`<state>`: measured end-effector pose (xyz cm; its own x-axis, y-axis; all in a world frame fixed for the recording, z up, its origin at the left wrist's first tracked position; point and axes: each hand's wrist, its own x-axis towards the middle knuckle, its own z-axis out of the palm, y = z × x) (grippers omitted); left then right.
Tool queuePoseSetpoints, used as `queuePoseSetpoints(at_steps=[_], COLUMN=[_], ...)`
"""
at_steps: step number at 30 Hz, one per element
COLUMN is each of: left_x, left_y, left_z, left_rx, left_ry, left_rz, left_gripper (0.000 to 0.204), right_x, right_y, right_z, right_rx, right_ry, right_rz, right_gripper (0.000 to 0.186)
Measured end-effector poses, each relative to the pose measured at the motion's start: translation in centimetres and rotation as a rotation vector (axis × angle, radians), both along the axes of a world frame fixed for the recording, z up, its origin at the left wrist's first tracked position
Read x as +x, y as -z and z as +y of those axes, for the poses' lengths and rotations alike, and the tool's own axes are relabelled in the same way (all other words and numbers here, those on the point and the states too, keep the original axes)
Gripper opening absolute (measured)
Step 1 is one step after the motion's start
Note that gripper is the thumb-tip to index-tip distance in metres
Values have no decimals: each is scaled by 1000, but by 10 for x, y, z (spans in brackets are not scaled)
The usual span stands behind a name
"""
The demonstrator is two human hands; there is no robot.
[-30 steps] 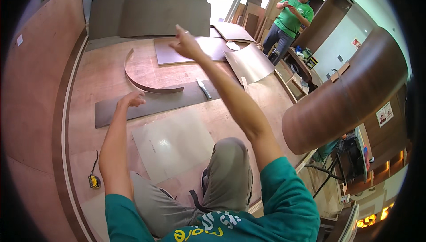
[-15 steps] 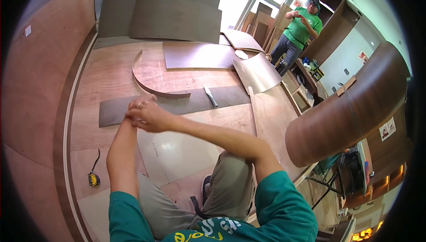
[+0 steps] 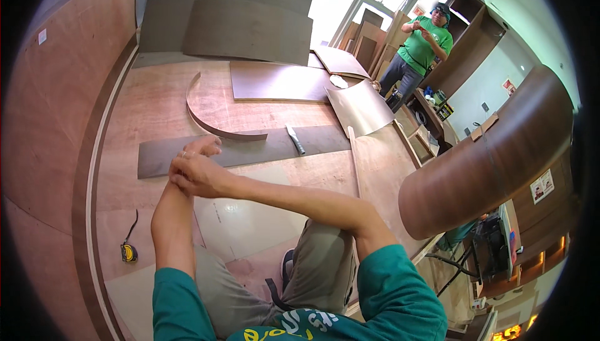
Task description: The person measures a tile with a tape measure, aligns a wooden guide over it, and cuts the tile using a utility knife.
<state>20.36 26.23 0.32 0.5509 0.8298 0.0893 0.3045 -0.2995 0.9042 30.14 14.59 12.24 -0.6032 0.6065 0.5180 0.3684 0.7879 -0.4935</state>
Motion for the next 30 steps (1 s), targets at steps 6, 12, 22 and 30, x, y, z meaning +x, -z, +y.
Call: queuePoseSetpoints(at_steps=[6, 12, 22, 30], left_x=[5, 2, 20, 31], left_y=[-16, -22, 13, 12], left_z=[-28, -60, 70, 63], left_rx=[138, 199, -109, -294], left_ry=[-60, -59, 196, 209], left_rz=[-52, -315, 676, 641], left_gripper=[34, 33, 51, 55], right_x=[11, 6, 80, 178], right_y=[9, -9, -91, -188], right_z=[10, -13, 102, 120], right_rx=[-16, -102, 35, 928], right_ry=[178, -12, 317, 456], right_rz=[-45, -103, -98, -705], right_gripper=[23, 32, 41, 50])
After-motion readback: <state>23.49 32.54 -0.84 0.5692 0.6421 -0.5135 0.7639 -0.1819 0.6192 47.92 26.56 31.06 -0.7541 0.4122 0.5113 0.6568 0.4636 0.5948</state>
